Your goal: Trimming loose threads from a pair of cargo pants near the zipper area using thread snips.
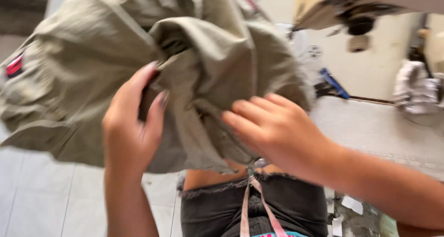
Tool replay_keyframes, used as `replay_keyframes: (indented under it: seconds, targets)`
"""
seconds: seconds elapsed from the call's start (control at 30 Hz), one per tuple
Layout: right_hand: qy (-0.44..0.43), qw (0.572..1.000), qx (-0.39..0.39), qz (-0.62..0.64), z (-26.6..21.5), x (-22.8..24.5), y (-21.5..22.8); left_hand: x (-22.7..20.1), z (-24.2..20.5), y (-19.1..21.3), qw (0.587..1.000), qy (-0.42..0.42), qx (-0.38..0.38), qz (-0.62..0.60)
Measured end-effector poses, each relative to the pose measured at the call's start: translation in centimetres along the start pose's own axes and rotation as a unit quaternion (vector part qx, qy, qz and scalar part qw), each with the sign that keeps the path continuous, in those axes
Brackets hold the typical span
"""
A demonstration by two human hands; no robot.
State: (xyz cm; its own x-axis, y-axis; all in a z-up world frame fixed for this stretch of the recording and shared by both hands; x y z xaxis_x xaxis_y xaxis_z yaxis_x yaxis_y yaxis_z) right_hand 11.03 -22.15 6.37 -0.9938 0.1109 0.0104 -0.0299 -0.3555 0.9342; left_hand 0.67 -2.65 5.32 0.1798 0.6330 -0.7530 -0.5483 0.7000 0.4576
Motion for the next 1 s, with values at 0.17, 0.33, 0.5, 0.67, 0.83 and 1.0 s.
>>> replay_keyframes:
  seconds: [0.17, 0.33, 0.5, 0.67, 0.83, 1.0]
  targets:
    - [-0.265, 0.95, 0.015, -0.167, -8.4, -4.3, 5.0, -3.7, -6.8, 0.8, 0.981, -0.025, -0.181, 0.059]
    - [-0.386, 0.911, 0.008, -0.144, -13.7, -9.3, 3.5, -2.0, -10.4, -0.8, 0.982, 0.004, -0.188, 0.019]
    - [-0.244, 0.969, 0.026, -0.004, -11.2, -9.2, 0.6, -4.2, -10.5, -3.0, 0.98, -0.014, -0.199, -0.018]
    - [-0.124, 0.949, 0.065, -0.283, -11.3, -9.9, 0.0, -6.7, -9.2, -5.1, 0.981, -0.058, -0.11, -0.147]
    - [-0.088, 0.942, 0.07, -0.316, -12.5, -5.0, 5.0, -7.1, -8.9, -7.7, 0.933, 0.027, 0.009, -0.358]
    - [0.054, 0.972, 0.111, -0.2, -13.3, 2.6, 4.8, -5.5, -13.4, -14.0, 0.641, 0.339, 0.187, -0.663]
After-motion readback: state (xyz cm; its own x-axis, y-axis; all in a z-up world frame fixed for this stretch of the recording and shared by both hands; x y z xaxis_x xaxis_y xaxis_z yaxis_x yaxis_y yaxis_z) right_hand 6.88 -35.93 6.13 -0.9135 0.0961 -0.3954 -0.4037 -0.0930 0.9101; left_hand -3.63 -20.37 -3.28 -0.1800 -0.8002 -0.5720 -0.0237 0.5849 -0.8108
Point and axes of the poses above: each hand's wrist, its own z-axis towards the middle knuckle, its own y-axis out of the back of the hand, x = y × z, the point moved 5 cm from there along z, towards the middle knuckle, and after that the axes turned 12 degrees about -z, right-handed, at the moved point
